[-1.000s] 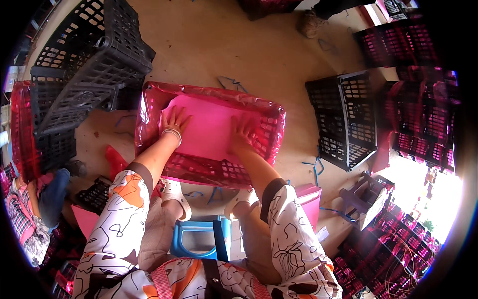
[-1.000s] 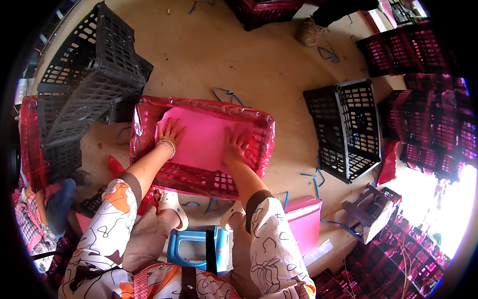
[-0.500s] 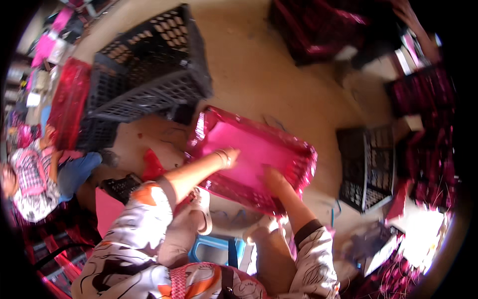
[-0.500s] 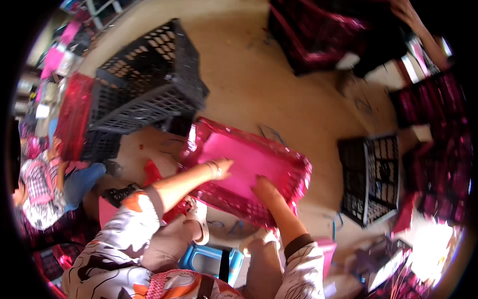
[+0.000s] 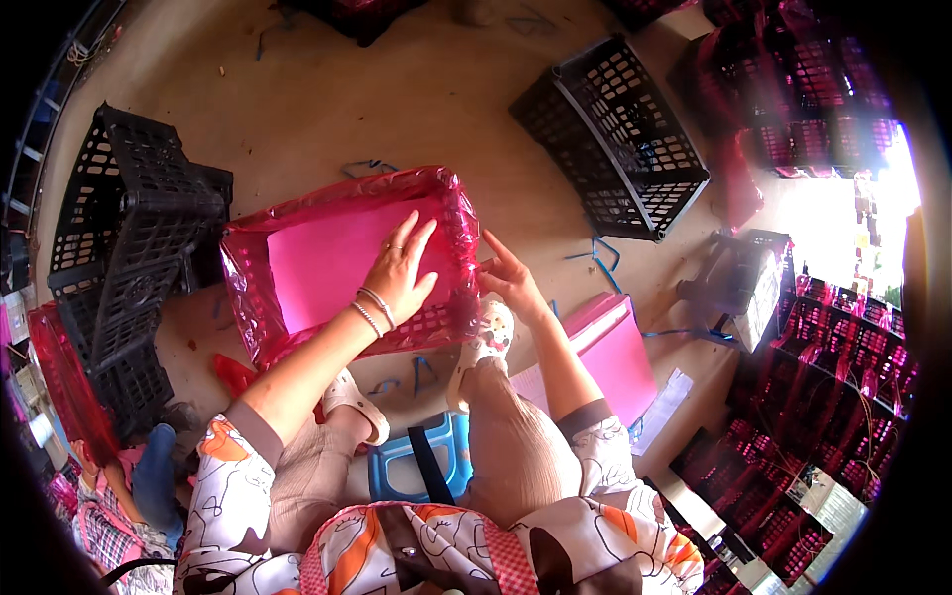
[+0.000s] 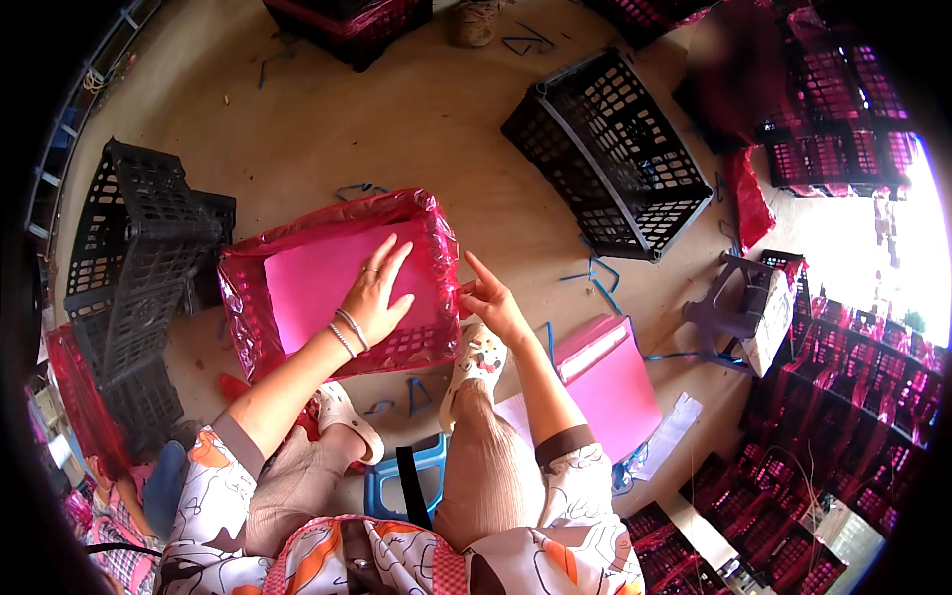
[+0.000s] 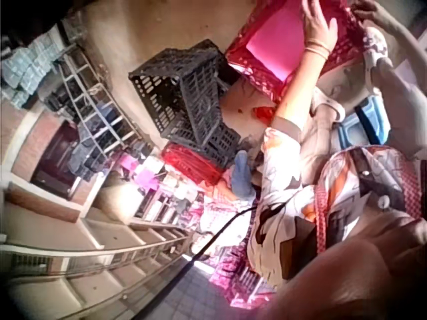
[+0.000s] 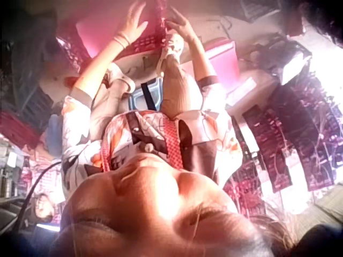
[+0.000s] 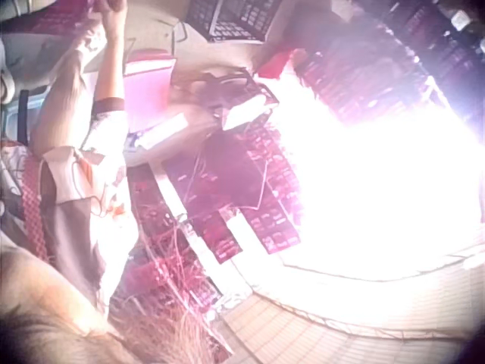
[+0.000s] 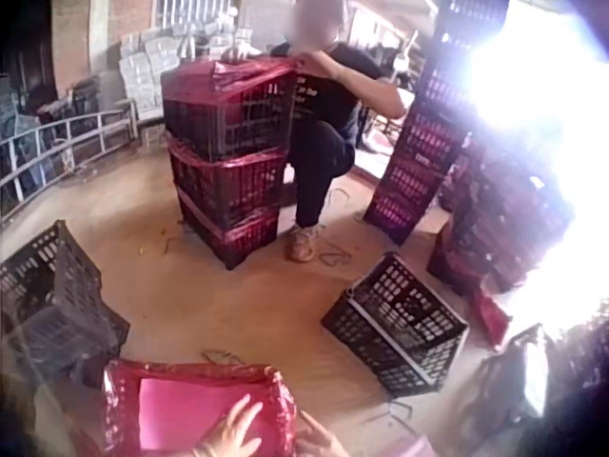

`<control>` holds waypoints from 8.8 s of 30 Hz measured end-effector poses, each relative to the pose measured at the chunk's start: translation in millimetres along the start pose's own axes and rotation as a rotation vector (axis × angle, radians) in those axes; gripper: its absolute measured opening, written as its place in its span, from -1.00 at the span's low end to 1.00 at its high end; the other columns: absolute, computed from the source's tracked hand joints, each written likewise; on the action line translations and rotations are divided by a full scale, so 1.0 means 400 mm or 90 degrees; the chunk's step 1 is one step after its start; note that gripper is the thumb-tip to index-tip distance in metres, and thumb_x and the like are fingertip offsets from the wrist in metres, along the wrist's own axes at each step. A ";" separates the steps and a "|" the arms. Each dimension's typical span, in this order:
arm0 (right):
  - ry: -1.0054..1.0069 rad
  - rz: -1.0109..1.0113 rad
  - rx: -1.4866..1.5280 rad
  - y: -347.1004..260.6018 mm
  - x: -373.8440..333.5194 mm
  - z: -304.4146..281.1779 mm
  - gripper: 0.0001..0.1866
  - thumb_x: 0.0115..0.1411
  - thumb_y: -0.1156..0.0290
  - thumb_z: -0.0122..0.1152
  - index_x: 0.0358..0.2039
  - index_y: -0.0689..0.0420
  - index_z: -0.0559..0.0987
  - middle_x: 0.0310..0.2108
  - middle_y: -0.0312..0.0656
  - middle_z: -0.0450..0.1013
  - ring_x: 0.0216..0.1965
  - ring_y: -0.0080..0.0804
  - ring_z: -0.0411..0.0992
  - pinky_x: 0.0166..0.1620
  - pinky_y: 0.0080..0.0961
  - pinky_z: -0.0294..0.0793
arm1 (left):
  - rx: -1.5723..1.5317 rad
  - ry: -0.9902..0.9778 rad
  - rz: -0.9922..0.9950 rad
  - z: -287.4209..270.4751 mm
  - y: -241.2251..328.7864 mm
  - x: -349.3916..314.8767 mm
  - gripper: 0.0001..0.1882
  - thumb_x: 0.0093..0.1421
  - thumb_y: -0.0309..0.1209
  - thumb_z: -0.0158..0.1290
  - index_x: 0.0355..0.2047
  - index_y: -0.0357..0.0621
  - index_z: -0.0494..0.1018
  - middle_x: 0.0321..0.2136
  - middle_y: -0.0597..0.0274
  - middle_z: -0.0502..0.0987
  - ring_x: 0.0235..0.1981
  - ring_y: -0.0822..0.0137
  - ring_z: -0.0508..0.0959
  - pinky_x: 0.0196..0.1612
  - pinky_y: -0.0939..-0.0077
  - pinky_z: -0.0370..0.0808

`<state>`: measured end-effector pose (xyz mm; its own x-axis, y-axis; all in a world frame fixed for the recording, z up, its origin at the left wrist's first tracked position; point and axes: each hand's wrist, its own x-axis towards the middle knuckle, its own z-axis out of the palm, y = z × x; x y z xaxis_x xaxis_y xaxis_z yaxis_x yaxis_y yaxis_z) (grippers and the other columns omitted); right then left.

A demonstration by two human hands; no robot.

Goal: The person lines plastic crates with pink plastic bags by stretching the bag over the crate edges and then placing a pink paper sheet inside.

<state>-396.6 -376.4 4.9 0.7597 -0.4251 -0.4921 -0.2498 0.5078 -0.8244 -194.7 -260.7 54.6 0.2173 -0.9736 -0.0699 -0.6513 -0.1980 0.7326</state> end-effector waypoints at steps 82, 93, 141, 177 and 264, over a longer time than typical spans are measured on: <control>0.229 -0.031 0.005 0.063 0.032 0.033 -0.91 0.09 0.51 0.09 -0.42 0.26 0.50 -0.48 -0.26 0.46 -0.46 -0.59 0.40 -0.37 -0.62 0.39 | 0.059 0.272 -0.088 0.251 0.089 0.028 -0.32 0.04 -0.29 0.03 0.08 -0.33 0.01 0.00 -0.29 0.12 0.02 -0.22 0.18 0.07 0.13 0.17; 0.123 0.066 -0.068 0.085 0.087 0.049 -0.90 0.04 0.57 0.08 -0.41 0.26 0.53 -0.52 -0.31 0.45 -0.43 -0.56 0.38 -0.29 -0.64 0.38 | -0.113 0.258 -0.272 0.304 0.092 -0.024 -0.67 0.10 -0.34 -0.02 -0.25 -0.37 0.24 -0.37 -0.25 0.36 -0.29 -0.16 0.38 -0.22 0.11 0.32; 0.272 -0.034 -0.378 -0.046 0.030 0.125 -0.56 0.06 0.15 0.17 -0.31 0.33 0.39 -0.51 0.03 0.45 -0.42 -0.24 0.47 -0.32 -0.43 0.44 | -0.083 0.275 -0.299 0.282 0.117 -0.044 -0.73 0.12 -0.33 -0.14 -0.23 -0.22 0.36 -0.38 -0.11 0.46 -0.35 -0.07 0.46 -0.32 0.12 0.38; 0.134 -0.381 -0.559 -0.444 -0.276 0.434 -0.56 0.09 0.49 0.10 0.01 0.21 0.30 -0.11 0.00 0.33 -0.20 -0.36 0.41 -0.17 -0.50 0.41 | 0.546 0.312 -0.332 -0.852 -0.208 -0.575 -0.80 -0.04 -0.30 0.10 -0.43 -0.09 0.38 -0.49 0.13 0.49 -0.35 0.12 0.50 -0.31 0.28 0.44; 0.341 -0.441 -0.855 -0.299 -0.534 0.579 -0.78 0.17 0.49 -0.06 -0.19 0.27 0.45 -0.13 -0.10 0.39 -0.09 -0.31 0.34 0.00 -0.46 0.26 | -0.126 0.554 -0.323 -0.264 0.040 -0.828 -0.71 0.01 -0.34 0.11 -0.33 -0.26 0.35 -0.55 -0.11 0.44 -0.50 -0.07 0.46 -0.45 0.27 0.39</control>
<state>-390.1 -172.9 273.3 0.7298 -0.6303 0.2648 -0.5040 -0.7577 -0.4145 -200.1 70.4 161.0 0.9371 -0.3448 0.0551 -0.2211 -0.4638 0.8579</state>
